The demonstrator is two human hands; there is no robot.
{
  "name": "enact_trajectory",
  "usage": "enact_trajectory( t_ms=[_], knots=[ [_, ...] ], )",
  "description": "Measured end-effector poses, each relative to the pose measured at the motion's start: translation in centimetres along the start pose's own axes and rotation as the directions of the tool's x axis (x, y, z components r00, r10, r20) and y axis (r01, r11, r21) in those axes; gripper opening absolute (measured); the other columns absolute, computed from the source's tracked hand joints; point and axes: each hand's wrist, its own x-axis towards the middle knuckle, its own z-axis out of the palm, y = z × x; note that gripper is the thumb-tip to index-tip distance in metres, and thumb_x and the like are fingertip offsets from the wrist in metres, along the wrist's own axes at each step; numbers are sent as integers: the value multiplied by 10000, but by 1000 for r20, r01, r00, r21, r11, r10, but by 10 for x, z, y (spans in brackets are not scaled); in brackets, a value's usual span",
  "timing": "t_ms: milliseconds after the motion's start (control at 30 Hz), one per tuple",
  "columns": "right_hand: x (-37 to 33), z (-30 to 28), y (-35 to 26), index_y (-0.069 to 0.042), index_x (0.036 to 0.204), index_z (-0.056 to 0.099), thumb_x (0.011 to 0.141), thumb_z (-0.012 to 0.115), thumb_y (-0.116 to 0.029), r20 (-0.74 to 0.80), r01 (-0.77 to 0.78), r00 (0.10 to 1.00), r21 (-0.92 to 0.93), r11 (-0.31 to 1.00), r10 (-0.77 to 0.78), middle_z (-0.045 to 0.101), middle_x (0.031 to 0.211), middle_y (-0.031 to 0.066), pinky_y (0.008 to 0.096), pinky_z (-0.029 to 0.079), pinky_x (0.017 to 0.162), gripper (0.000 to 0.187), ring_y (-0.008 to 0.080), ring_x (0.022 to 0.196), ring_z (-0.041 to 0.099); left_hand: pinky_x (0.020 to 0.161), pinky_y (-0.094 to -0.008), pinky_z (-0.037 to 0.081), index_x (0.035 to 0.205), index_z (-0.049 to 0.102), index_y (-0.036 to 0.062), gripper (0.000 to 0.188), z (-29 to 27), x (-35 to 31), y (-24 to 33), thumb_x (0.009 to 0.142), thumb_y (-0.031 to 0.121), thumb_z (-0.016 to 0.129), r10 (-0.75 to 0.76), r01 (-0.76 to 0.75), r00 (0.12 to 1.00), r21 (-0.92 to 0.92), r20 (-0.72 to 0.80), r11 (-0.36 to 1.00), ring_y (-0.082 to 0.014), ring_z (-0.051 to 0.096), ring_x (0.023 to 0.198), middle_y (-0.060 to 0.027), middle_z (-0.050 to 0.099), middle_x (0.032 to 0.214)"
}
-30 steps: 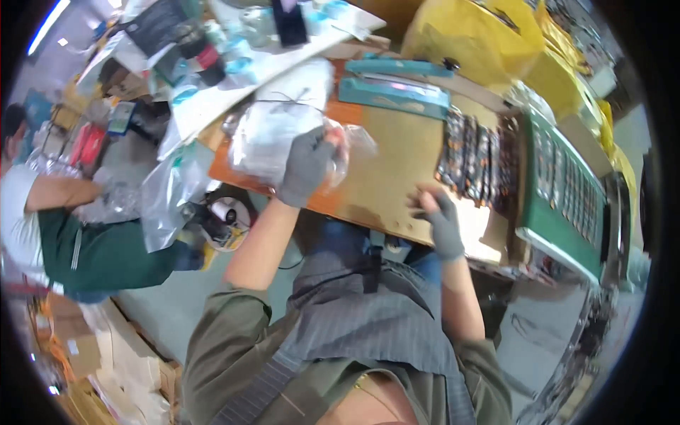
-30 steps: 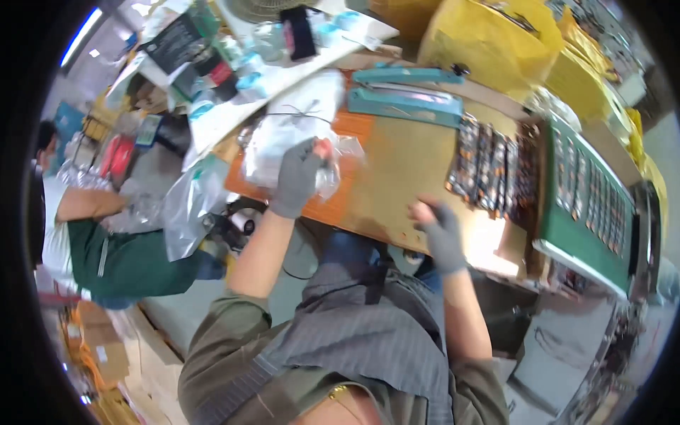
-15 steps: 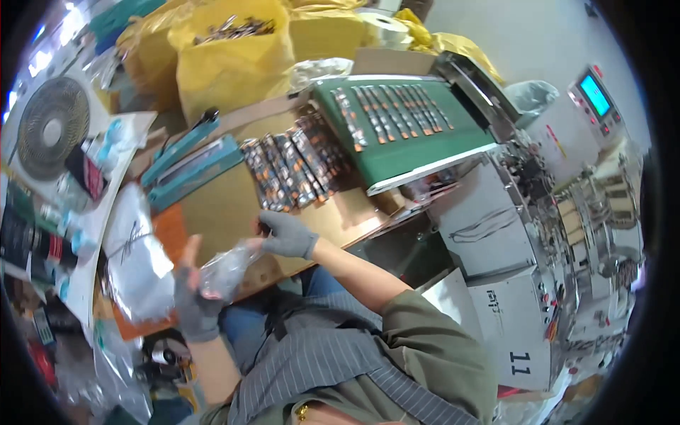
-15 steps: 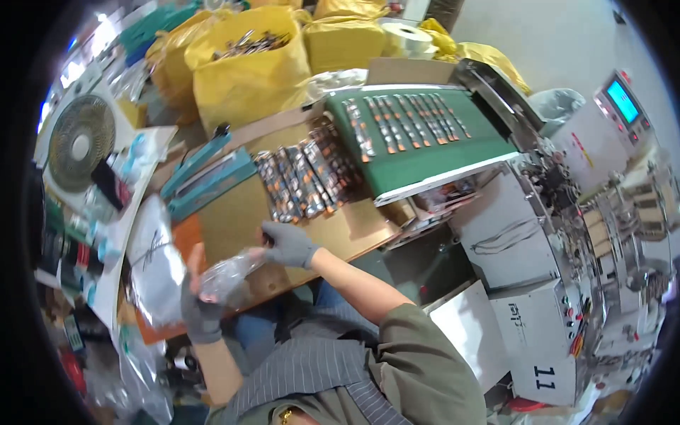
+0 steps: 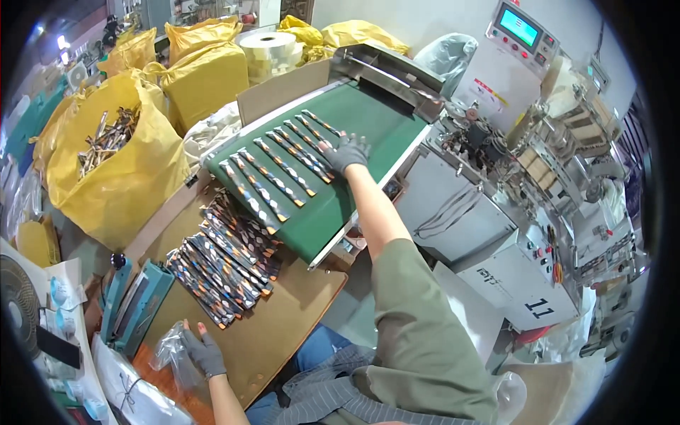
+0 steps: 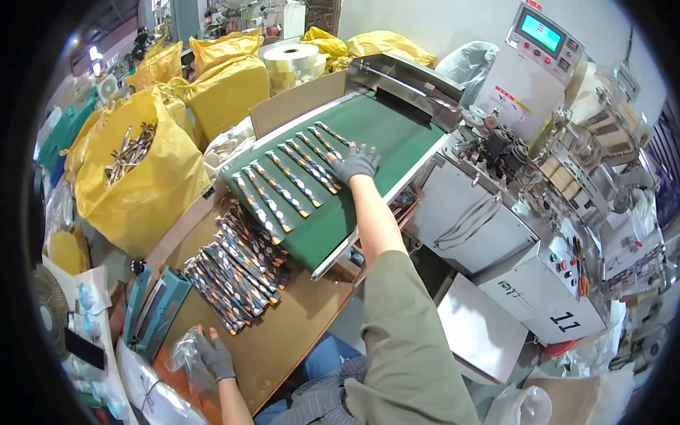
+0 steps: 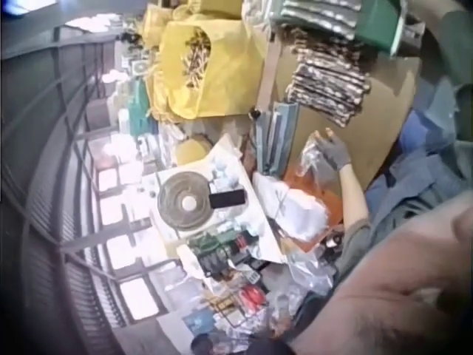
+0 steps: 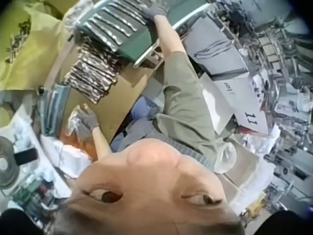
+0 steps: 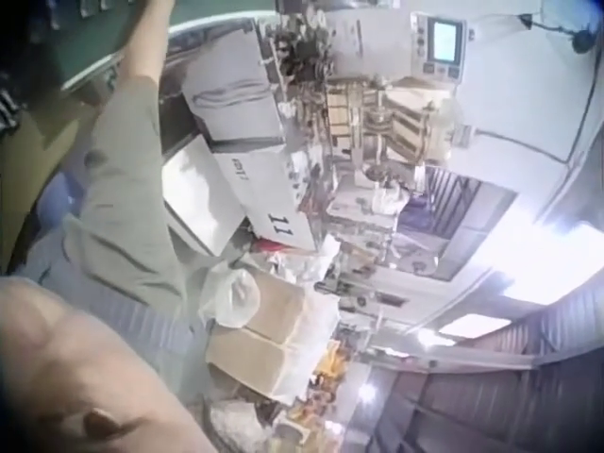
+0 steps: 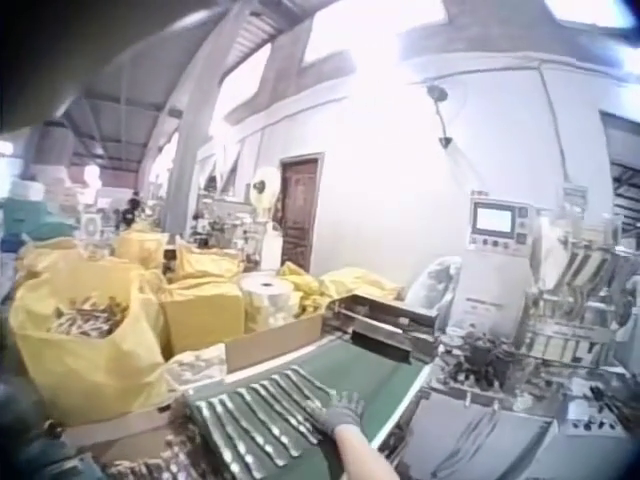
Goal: Packaging and sealing small industrial components in plastic sleeves at a workstation.
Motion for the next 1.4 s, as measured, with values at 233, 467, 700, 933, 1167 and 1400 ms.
enact_trajectory(
  t_ms=[233, 467, 700, 933, 1167, 1400],
  knots=[
    [-22, 40, -69, -36, 1404, 298, 818, 300, -732, 157, 602, 770, 146, 785, -619, 305, 1436, 215, 408, 197, 1103, 911, 399, 1331, 261, 1030, -385, 311, 1301, 403, -45, 500, 5, 19, 24, 946, 301, 470, -153, 157, 988, -182, 34, 971, -334, 415, 1223, -234, 442, 1306],
    [-197, 43, -173, 79, 1355, 292, 798, 444, -678, 219, 742, 526, 355, 569, -822, 327, 1367, 318, 417, 242, 1082, 952, 414, 1290, 310, 896, -428, 423, 1307, 362, -32, 710, 66, 90, 94, 871, 512, 497, -334, 334, 941, -338, 61, 880, -405, 553, 1028, -266, 549, 1152],
    [-192, 111, -191, 83, 1052, 547, 673, 551, -732, 226, 310, 888, 347, 885, -400, 597, 1053, 298, 450, 474, 836, 898, 393, 983, 603, 926, -372, 390, 1275, 425, -18, 658, 49, 83, 83, 860, 472, 568, -262, 300, 953, -596, 153, 745, -305, 537, 1077, -205, 566, 1155],
    [-281, 109, -183, 38, 1085, 600, 862, 594, -382, 629, -554, 227, 711, 432, -744, 666, 964, 91, 275, 492, 780, 476, 149, 836, 630, 807, -294, 474, 1146, 573, -26, 609, 11, 70, 52, 753, 411, 731, -325, 537, 842, -609, 431, 584, -172, 601, 896, -101, 631, 1029],
    [-321, 72, -192, -41, 1132, 558, 847, 634, -277, 492, -746, 125, 619, 245, -861, 605, 1065, 56, 293, 472, 844, 377, 122, 957, 573, 788, -266, 484, 1073, 594, -2, 488, -52, 56, 60, 685, 208, 804, -125, 401, 915, -825, 384, 399, -136, 607, 877, -50, 650, 964],
    [-336, -32, -178, 5, 1352, 327, 591, 859, -192, 160, -358, 77, 926, 122, -984, 535, 1181, 101, 325, 422, 946, 949, 202, 1112, 508, 955, -316, 411, 1260, 431, 41, 824, -135, 17, 74, 570, 184, 859, 255, -40, 959, -832, 124, 554, -157, 505, 1117, -79, 526, 1224]
  ],
)
